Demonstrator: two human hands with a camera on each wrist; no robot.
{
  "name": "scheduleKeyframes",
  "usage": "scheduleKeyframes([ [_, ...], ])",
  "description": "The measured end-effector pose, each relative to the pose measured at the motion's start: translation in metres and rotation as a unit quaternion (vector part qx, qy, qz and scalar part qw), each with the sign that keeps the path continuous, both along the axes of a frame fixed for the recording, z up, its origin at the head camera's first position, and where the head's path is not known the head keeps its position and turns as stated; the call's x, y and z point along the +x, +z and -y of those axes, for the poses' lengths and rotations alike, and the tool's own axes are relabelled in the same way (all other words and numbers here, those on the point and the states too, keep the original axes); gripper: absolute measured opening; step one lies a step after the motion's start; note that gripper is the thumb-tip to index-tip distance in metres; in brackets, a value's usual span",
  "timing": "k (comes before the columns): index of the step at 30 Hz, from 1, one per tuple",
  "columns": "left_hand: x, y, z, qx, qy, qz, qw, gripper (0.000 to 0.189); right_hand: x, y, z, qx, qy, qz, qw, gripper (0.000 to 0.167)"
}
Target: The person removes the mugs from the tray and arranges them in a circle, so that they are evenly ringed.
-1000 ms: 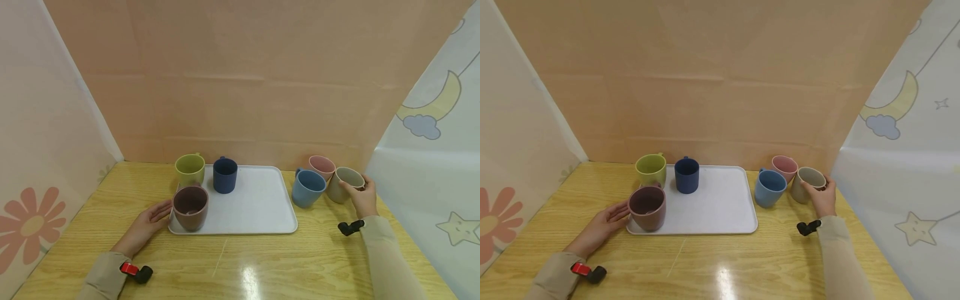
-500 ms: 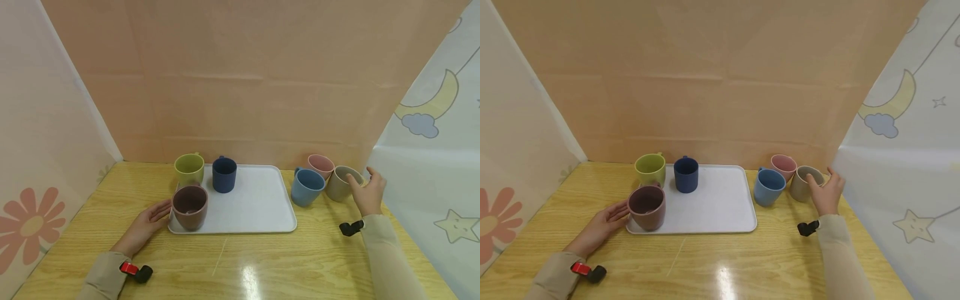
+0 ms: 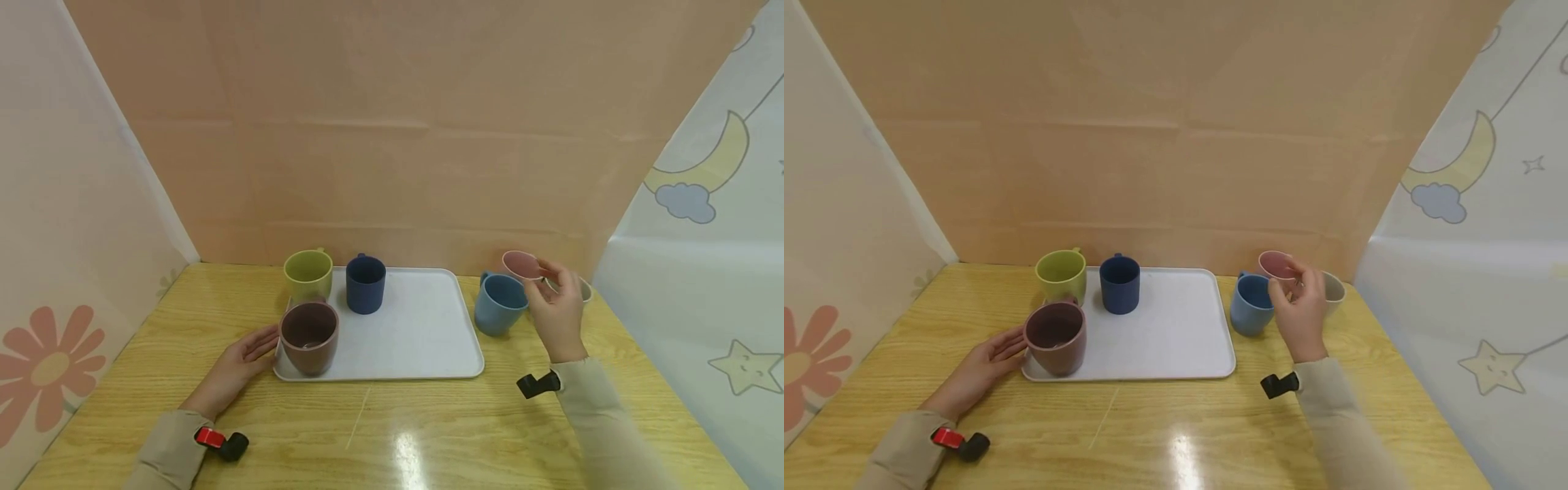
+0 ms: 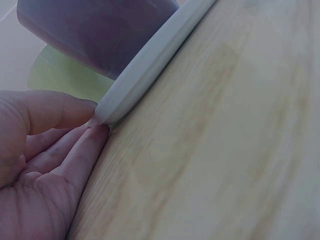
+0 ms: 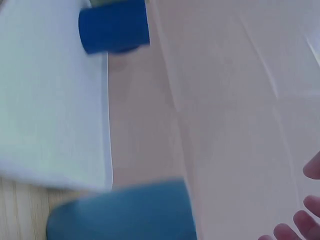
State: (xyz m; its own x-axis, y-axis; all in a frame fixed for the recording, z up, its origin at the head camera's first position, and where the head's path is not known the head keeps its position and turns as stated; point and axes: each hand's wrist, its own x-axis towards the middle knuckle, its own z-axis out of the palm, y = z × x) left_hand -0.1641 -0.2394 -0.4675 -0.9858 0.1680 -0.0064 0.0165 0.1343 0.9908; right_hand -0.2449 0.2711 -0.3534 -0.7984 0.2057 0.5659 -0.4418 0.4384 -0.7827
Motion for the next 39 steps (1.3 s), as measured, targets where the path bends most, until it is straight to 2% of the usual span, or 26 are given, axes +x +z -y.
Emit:
scheduleKeyframes([
  [6,0.000,-0.001,0.000,0.003,-0.003,-0.001,1.0000,0.070,0.013,0.000,0.040,-0.013,0.114,-0.021,0.9932,0.037],
  [11,-0.001,-0.002,0.000,0.003,-0.004,0.004,1.0000,0.071,0.022,-0.006,0.070,0.005,0.168,-0.015,0.9856,0.038],
  [20,0.000,-0.002,0.002,0.000,-0.003,0.000,1.0000,0.070,0.035,-0.021,0.122,0.063,0.283,-0.006,0.9571,0.050],
  [28,-0.002,-0.003,0.001,0.000,-0.002,0.002,1.0000,0.071,0.040,-0.028,0.161,0.074,0.350,0.066,0.9313,0.061],
  [39,-0.002,-0.002,0.002,0.002,-0.004,0.001,1.0000,0.071,0.031,-0.053,0.205,0.058,0.408,0.175,0.8942,0.076],
])
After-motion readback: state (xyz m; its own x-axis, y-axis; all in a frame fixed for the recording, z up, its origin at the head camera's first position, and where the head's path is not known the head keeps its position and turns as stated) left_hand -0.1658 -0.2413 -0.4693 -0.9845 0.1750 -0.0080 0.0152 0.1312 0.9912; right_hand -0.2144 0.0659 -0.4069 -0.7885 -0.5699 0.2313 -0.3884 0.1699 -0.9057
